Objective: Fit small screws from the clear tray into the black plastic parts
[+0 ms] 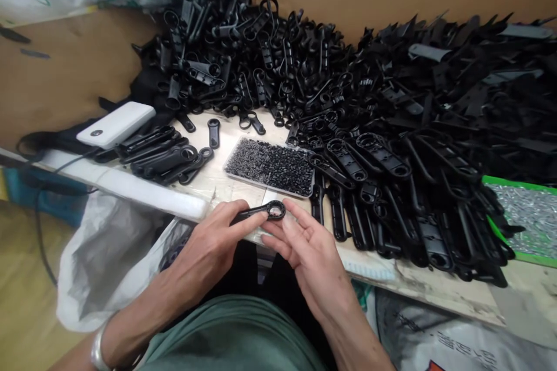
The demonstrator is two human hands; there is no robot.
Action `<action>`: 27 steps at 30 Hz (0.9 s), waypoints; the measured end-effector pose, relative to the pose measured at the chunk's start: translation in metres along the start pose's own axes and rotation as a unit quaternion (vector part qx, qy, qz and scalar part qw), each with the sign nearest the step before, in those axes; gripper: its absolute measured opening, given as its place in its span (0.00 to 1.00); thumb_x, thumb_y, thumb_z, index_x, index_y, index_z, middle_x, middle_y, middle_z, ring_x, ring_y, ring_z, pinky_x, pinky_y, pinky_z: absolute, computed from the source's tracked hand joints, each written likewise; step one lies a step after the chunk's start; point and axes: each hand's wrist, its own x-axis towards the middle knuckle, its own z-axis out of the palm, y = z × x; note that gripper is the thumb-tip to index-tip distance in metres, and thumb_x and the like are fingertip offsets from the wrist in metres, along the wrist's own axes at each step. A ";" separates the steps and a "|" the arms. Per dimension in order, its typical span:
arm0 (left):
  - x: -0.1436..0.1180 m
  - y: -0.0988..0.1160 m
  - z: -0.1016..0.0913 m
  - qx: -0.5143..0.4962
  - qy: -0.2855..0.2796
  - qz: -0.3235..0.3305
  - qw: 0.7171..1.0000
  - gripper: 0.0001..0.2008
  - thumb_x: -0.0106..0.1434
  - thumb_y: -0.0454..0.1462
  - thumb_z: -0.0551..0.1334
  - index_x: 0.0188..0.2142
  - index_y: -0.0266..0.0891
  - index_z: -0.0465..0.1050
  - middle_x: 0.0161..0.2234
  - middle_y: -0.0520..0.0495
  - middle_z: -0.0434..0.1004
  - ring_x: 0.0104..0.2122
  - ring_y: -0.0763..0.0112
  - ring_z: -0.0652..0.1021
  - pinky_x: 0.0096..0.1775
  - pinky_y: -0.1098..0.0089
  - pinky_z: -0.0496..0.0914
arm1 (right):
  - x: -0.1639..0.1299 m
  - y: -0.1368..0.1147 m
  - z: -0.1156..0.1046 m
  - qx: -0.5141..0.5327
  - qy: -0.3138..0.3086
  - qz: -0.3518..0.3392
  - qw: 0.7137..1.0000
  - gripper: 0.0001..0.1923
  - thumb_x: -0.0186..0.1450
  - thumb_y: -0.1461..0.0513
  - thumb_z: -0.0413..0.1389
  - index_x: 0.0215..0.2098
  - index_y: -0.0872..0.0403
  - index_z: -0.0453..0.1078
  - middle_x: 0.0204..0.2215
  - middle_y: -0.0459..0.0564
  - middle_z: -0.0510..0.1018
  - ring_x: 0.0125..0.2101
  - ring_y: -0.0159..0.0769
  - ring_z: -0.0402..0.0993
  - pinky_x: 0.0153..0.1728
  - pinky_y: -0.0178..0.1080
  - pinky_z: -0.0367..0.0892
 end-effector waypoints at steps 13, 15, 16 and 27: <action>0.001 0.006 0.008 -0.019 0.053 0.024 0.998 0.28 0.61 0.23 0.48 0.58 0.43 0.59 0.49 0.39 0.66 0.45 0.63 0.71 0.43 0.63 0.73 | 0.013 -0.001 0.007 -0.053 0.043 -0.086 0.994 0.23 0.59 0.56 0.65 0.51 0.56 0.71 0.40 0.53 0.79 0.36 0.38 0.78 0.40 0.39 0.75; 0.006 0.009 0.009 -0.038 0.076 0.033 0.996 0.24 0.64 0.26 0.50 0.58 0.43 0.60 0.51 0.38 0.66 0.47 0.63 0.71 0.44 0.63 0.73 | 0.016 -0.015 0.005 -0.134 0.049 -0.113 0.983 0.22 0.61 0.55 0.63 0.51 0.55 0.72 0.39 0.52 0.79 0.31 0.35 0.77 0.37 0.37 0.75; 0.010 0.010 0.008 -0.048 0.075 0.042 0.995 0.23 0.65 0.28 0.51 0.58 0.44 0.60 0.52 0.39 0.65 0.48 0.63 0.71 0.45 0.63 0.73 | 0.017 -0.026 0.002 -0.179 0.045 -0.127 0.975 0.22 0.62 0.55 0.62 0.51 0.55 0.72 0.39 0.52 0.79 0.29 0.33 0.76 0.35 0.37 0.75; 0.000 -0.041 -0.057 0.045 0.193 -0.032 0.980 0.12 0.66 0.37 0.56 0.48 0.48 0.69 0.49 0.46 0.71 0.49 0.58 0.71 0.50 0.55 0.65 | 0.063 -0.206 -0.049 -0.762 0.217 -0.273 0.545 0.18 0.68 0.64 0.44 0.50 0.56 0.72 0.37 0.54 0.77 0.36 0.39 0.72 0.37 0.41 0.60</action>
